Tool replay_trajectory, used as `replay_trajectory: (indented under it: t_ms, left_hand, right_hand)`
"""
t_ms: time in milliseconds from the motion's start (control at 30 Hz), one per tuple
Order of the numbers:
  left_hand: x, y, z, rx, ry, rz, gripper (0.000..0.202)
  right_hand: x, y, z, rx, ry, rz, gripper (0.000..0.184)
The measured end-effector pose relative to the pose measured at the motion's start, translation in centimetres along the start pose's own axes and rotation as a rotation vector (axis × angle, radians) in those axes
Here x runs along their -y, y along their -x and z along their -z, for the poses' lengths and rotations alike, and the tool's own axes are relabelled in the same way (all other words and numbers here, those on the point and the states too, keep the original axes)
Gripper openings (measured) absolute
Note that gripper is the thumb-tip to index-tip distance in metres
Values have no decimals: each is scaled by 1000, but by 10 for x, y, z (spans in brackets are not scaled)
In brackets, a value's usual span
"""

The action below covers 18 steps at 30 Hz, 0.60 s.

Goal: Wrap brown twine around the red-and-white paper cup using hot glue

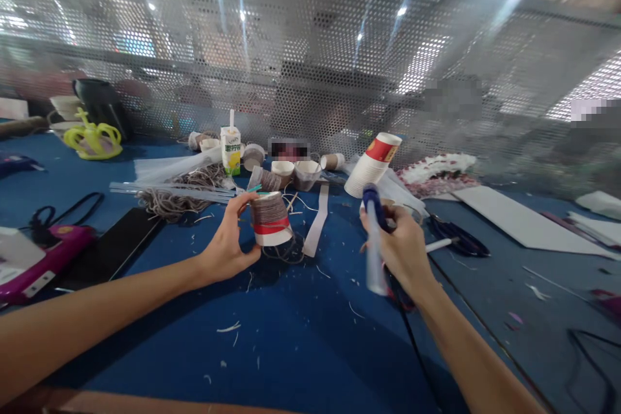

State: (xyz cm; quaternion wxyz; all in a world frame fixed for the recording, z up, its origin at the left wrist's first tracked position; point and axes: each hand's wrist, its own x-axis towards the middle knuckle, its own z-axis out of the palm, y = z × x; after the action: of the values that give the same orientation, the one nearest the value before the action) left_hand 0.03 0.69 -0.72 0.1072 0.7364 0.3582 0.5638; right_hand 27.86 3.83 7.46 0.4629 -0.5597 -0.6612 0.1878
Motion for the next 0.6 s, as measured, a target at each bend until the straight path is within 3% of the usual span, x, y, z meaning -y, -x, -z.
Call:
replay_trajectory:
  t_ms: [100,200,333,600]
  left_hand:
    - [0,-2,0,12,-4,-35,84]
    - [0,-2,0,26,5,-39,85]
    - [0,-1,0,41,-4,-32,86]
    - [-3,-1,3,81,-28,-42,86]
  right_hand:
    - [9,8,-5,197,-378,-119,38]
    - [14,23,-17,411,-563,-156,38]
    - [15,41,-27,510,-496,-125,38]
    - [22,43,-28,505,-370,8,10]
